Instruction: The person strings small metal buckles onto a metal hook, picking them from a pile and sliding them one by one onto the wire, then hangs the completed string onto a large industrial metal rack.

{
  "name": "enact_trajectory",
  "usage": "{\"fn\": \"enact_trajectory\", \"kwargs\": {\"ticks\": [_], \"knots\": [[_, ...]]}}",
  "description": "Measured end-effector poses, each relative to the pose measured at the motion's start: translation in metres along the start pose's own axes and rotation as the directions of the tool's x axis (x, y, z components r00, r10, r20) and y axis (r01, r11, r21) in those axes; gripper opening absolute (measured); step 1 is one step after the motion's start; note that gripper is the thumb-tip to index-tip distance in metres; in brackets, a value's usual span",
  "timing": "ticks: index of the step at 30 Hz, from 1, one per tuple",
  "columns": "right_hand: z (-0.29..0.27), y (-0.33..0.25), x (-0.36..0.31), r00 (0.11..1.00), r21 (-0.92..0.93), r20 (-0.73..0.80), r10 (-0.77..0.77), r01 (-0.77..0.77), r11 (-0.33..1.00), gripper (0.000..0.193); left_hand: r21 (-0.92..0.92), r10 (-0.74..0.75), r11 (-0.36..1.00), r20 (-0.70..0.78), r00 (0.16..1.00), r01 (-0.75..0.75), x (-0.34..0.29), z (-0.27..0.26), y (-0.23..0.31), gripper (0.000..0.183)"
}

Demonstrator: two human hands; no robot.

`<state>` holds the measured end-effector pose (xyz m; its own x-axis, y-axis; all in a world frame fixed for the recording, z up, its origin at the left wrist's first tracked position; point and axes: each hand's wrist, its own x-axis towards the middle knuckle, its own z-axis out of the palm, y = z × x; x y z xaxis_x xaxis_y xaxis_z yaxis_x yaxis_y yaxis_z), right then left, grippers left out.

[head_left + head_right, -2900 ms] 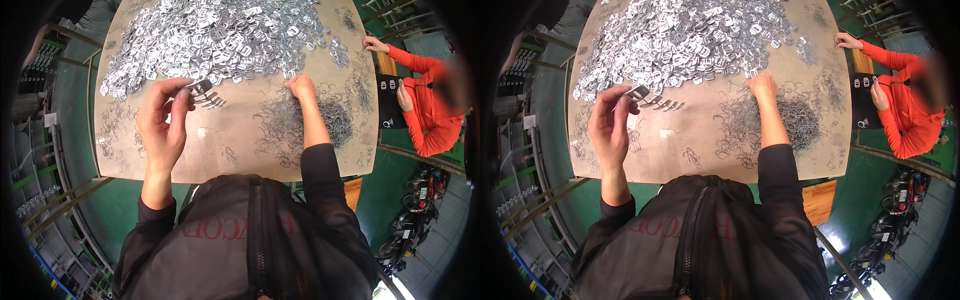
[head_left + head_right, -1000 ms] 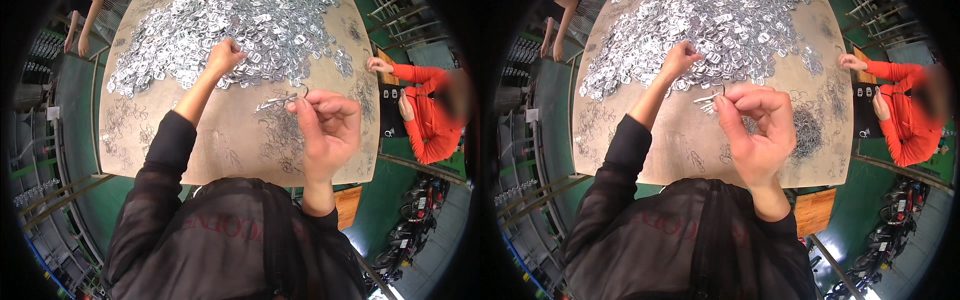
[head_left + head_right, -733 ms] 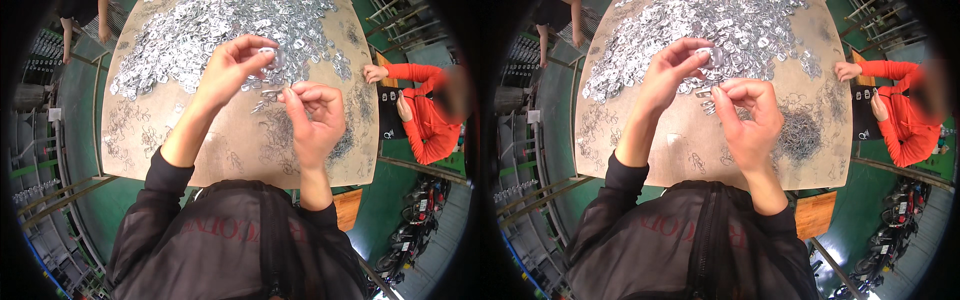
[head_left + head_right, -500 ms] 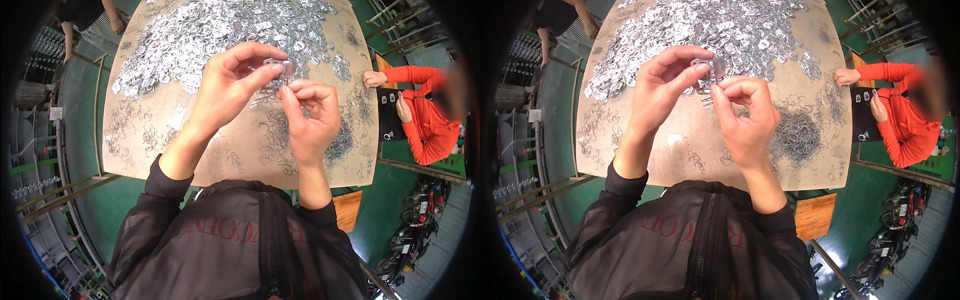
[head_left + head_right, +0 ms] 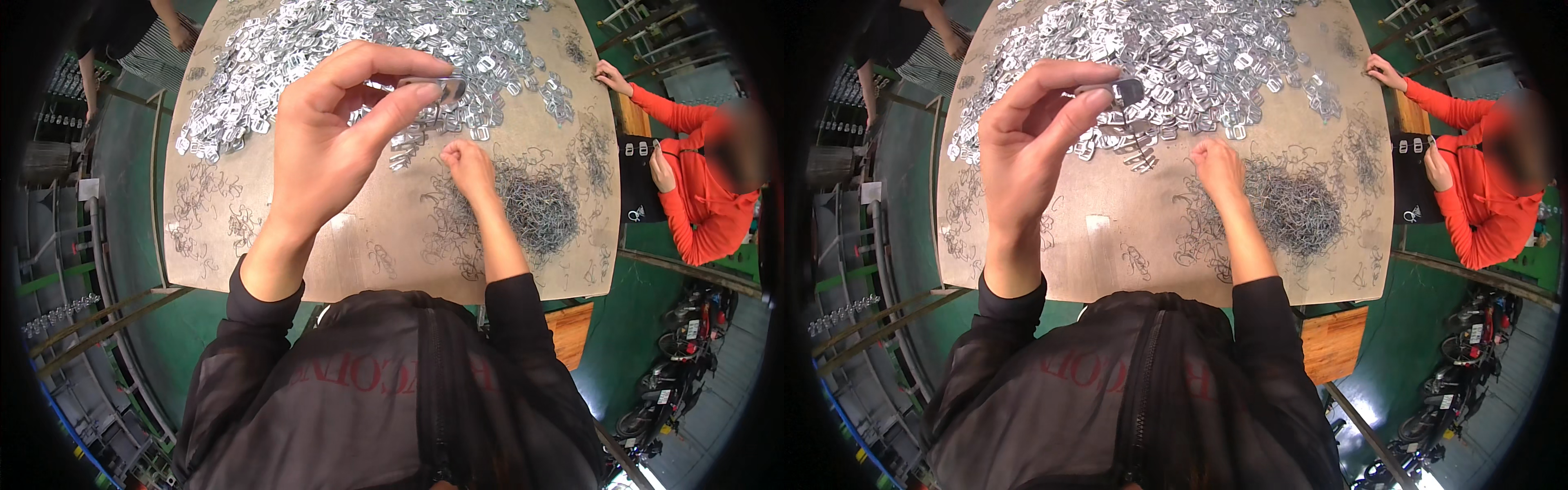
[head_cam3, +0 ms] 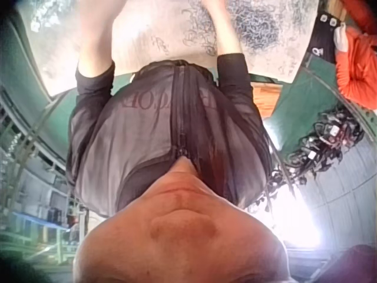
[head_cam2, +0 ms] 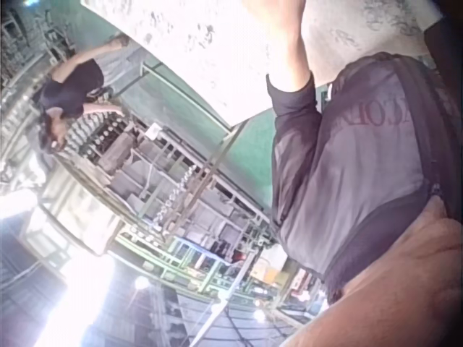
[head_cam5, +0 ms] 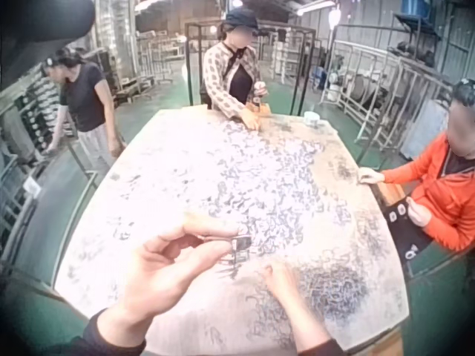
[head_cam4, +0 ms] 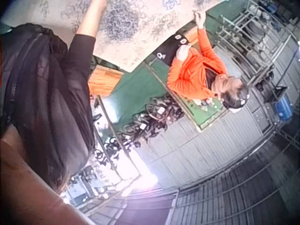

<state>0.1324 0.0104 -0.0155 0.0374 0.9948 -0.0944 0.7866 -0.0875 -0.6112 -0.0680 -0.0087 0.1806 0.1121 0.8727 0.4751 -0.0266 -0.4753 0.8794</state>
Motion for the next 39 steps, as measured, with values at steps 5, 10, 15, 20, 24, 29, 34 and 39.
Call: {"fn": "enact_trajectory", "kwargs": {"ticks": [5,10,15,20,24,29,34,39], "knots": [[0.035,0.025,0.008,0.998,-0.171,0.051,0.030,-0.021,0.985,0.011,0.025,-0.010,1.000,-0.007,1.000,0.010,0.000,-0.005,0.001,0.015],[0.043,0.016,0.009,0.997,-0.351,0.074,0.013,0.014,0.936,0.012,-0.006,-0.027,1.000,-0.017,0.999,0.027,-0.001,-0.007,0.000,0.015],[-0.021,-0.050,-0.007,1.000,0.342,-0.006,-0.026,0.026,0.939,0.009,-0.036,-0.083,0.996,-0.053,0.995,0.081,-0.007,-0.011,0.003,0.015],[-0.117,-0.138,-0.050,0.963,0.879,-0.228,-0.141,0.267,0.396,0.011,-0.062,-0.099,0.994,-0.103,0.990,0.093,-0.009,-0.011,0.004,0.016],[-0.133,-0.178,-0.062,0.947,0.897,-0.276,-0.166,0.316,0.310,0.012,-0.052,-0.078,0.996,-0.110,0.991,0.073,-0.012,-0.010,0.009,0.016],[-0.128,-0.186,-0.067,0.920,0.868,-0.359,-0.160,0.392,0.305,0.012,-0.036,-0.038,0.999,-0.116,0.992,0.034,-0.015,-0.011,0.013,0.014],[-0.127,-0.187,-0.070,0.919,0.856,-0.366,-0.150,0.395,0.332,0.013,-0.036,-0.063,0.998,-0.139,0.988,0.058,-0.015,-0.012,0.014,0.014],[-0.121,-0.190,-0.062,0.851,0.802,-0.486,-0.200,0.525,0.284,0.015,-0.136,-0.046,0.990,-0.042,0.998,0.039,-0.016,-0.020,0.002,0.012]]}}
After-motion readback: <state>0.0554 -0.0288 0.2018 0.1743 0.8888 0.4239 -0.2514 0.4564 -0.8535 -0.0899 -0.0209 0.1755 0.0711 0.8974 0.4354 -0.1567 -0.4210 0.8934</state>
